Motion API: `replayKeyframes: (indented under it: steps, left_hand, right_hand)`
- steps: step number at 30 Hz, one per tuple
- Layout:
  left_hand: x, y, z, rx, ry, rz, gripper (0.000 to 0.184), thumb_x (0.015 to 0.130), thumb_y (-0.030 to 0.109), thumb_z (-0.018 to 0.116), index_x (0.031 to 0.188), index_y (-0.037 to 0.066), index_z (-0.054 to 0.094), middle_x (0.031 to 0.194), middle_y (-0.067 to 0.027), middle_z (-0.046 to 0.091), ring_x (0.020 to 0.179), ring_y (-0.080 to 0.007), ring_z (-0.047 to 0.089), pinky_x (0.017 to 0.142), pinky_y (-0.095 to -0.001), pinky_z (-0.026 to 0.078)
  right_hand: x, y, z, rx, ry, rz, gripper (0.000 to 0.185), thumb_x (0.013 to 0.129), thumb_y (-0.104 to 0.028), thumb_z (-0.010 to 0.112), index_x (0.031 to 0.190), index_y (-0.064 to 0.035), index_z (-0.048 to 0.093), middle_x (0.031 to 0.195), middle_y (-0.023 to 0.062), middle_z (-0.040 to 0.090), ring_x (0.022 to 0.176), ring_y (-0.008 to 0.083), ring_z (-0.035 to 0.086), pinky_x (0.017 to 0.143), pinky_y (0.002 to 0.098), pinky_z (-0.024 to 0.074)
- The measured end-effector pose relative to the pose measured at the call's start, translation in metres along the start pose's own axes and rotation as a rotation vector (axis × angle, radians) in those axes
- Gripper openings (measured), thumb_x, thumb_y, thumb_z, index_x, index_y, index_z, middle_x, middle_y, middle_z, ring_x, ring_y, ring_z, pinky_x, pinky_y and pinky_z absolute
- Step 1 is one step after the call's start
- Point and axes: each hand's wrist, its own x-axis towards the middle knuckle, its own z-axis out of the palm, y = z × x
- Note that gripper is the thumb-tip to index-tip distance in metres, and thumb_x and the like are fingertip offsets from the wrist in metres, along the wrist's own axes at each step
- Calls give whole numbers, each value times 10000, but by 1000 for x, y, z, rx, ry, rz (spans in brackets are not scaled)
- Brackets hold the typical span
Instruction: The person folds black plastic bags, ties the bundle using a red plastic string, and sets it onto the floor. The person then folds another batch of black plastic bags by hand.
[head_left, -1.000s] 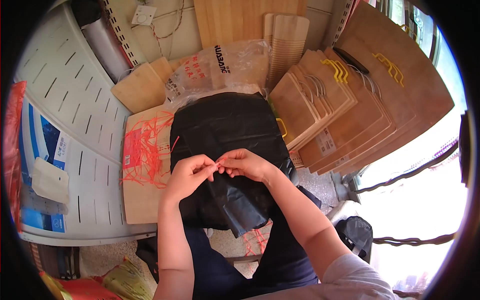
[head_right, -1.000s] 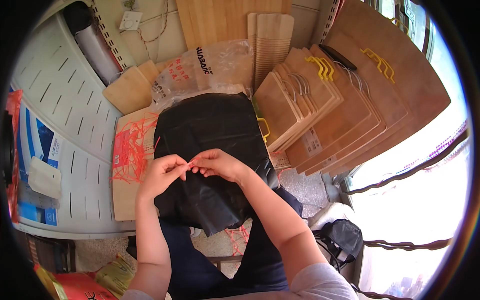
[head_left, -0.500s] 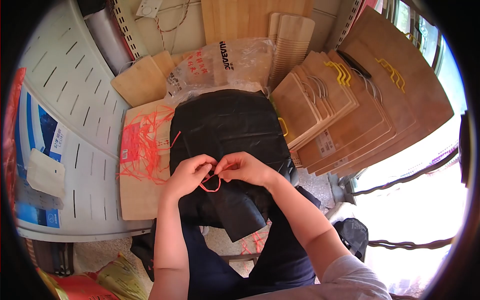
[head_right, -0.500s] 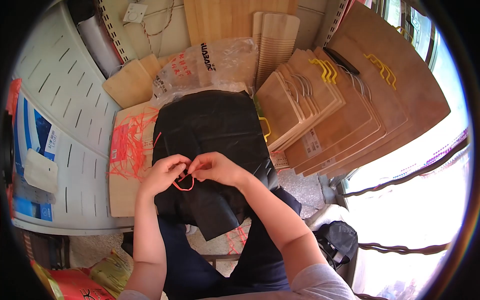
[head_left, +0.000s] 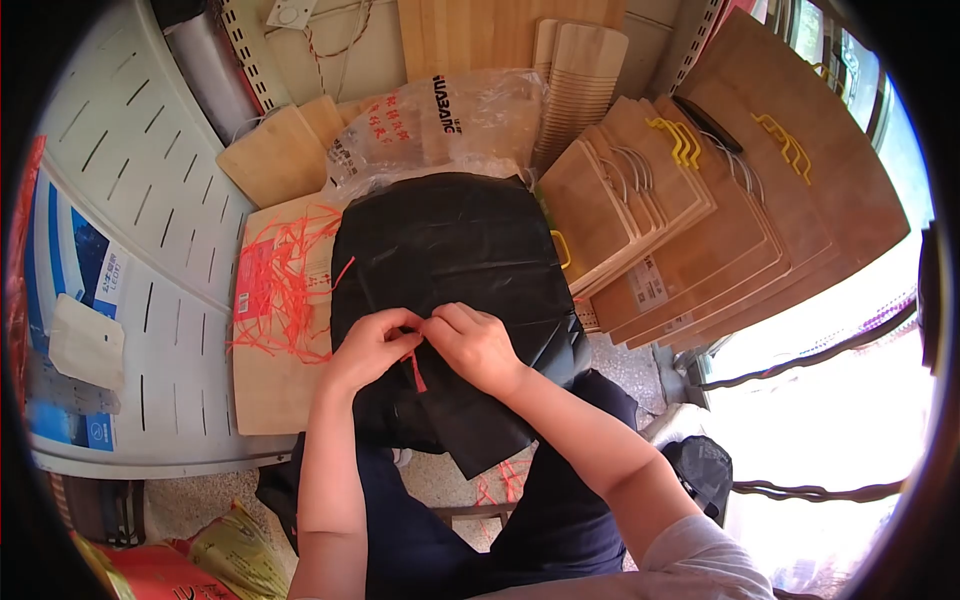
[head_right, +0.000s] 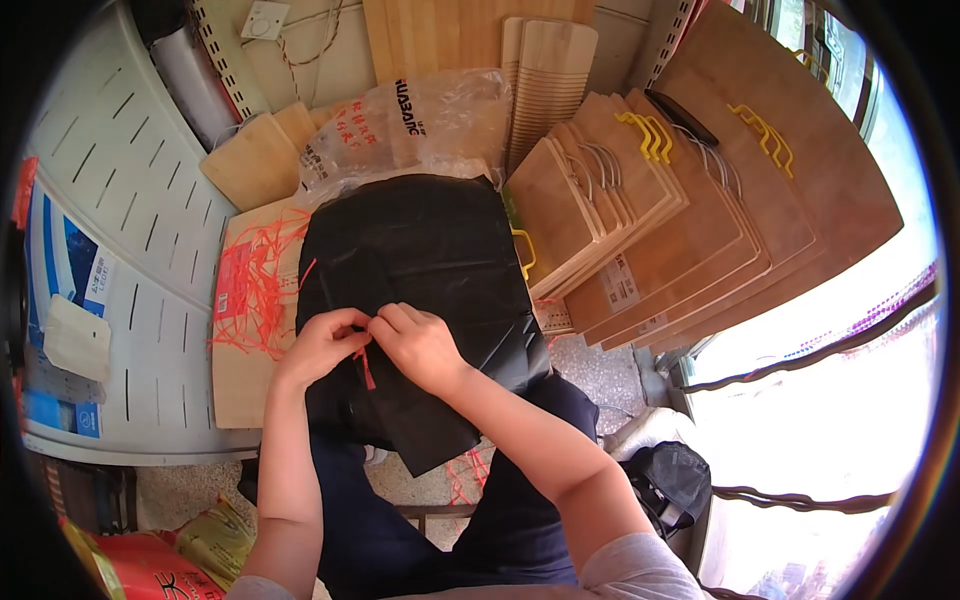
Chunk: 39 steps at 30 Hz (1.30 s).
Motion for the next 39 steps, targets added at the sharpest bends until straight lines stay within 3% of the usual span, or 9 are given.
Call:
replayKeyframes:
  steps: [5, 11, 18, 20, 21, 23, 26, 36, 39]
  left_hand:
    - [-7, 12, -2, 204, 217, 237, 86, 881, 72, 626, 940, 24, 665, 754, -63, 642, 675, -139, 585, 615, -274, 448]
    - [-20, 23, -14, 568, 195, 233, 81, 883, 112, 589, 882, 63, 653, 782, -82, 653, 780, -258, 612, 686, -372, 478]
    - [-28, 17, -18, 695, 189, 178, 89, 875, 125, 586, 889, 72, 656, 798, -77, 667, 816, -278, 626, 715, -389, 491]
    - [-30, 26, -13, 514, -9, 246, 84, 894, 104, 594, 913, 58, 662, 829, -82, 684, 780, -246, 639, 702, -341, 488]
    - [-28, 29, -9, 407, -91, 265, 100, 893, 90, 592, 940, 43, 668, 819, -81, 678, 740, -200, 645, 691, -305, 489]
    - [-24, 38, 0, 324, -165, 202, 107, 892, 81, 591, 952, 35, 668, 805, -76, 667, 727, -169, 630, 686, -291, 483]
    - [-17, 34, 8, 211, -248, 167, 126, 900, 55, 577, 974, 5, 666, 767, -50, 636, 694, -103, 581, 665, -261, 468]
    - [-4, 21, 1, -337, -173, -12, 194, 968, 185, 550, 1005, 42, 675, 814, -31, 656, 671, -55, 551, 634, -210, 447]
    - [-8, 35, 9, -778, 57, 28, 232, 967, 194, 567, 1136, 48, 628, 903, -45, 661, 755, -82, 594, 686, -226, 471]
  right_hand:
    - [-2, 5, -13, 101, -24, 88, 112, 793, -103, 728, 854, -33, 666, 804, 78, 587, 719, 257, 629, 609, 349, 520]
    - [-11, 13, -22, 234, -179, 282, 110, 797, -98, 722, 860, -26, 667, 819, 109, 595, 731, 298, 625, 630, 377, 510]
    - [-16, 14, -25, 250, -187, 498, 78, 824, -88, 669, 836, -23, 627, 743, 120, 566, 656, 295, 607, 599, 420, 488]
    - [-13, 16, -28, 500, -327, 874, 82, 869, -92, 648, 888, -13, 657, 757, 79, 617, 598, 186, 585, 555, 334, 469]
    - [-13, 21, -30, 499, -329, 873, 82, 869, -92, 648, 888, -13, 657, 757, 79, 617, 598, 186, 585, 555, 334, 469]
    - [-13, 31, -33, 1448, -314, 1319, 131, 908, -124, 643, 938, -3, 684, 815, 29, 656, 607, 83, 541, 555, 232, 445]
    - [-7, 20, -32, 1436, -307, 1311, 140, 921, -130, 643, 954, -4, 693, 839, -2, 654, 606, 46, 514, 570, 174, 432]
    - [-13, 13, -23, 1243, -439, 1077, 174, 943, -176, 644, 973, -9, 684, 839, 8, 641, 683, 52, 571, 616, 218, 514]
    - [-15, 9, -18, 1240, -370, 1153, 173, 942, -160, 628, 984, 3, 669, 855, 29, 638, 687, 65, 580, 633, 229, 554]
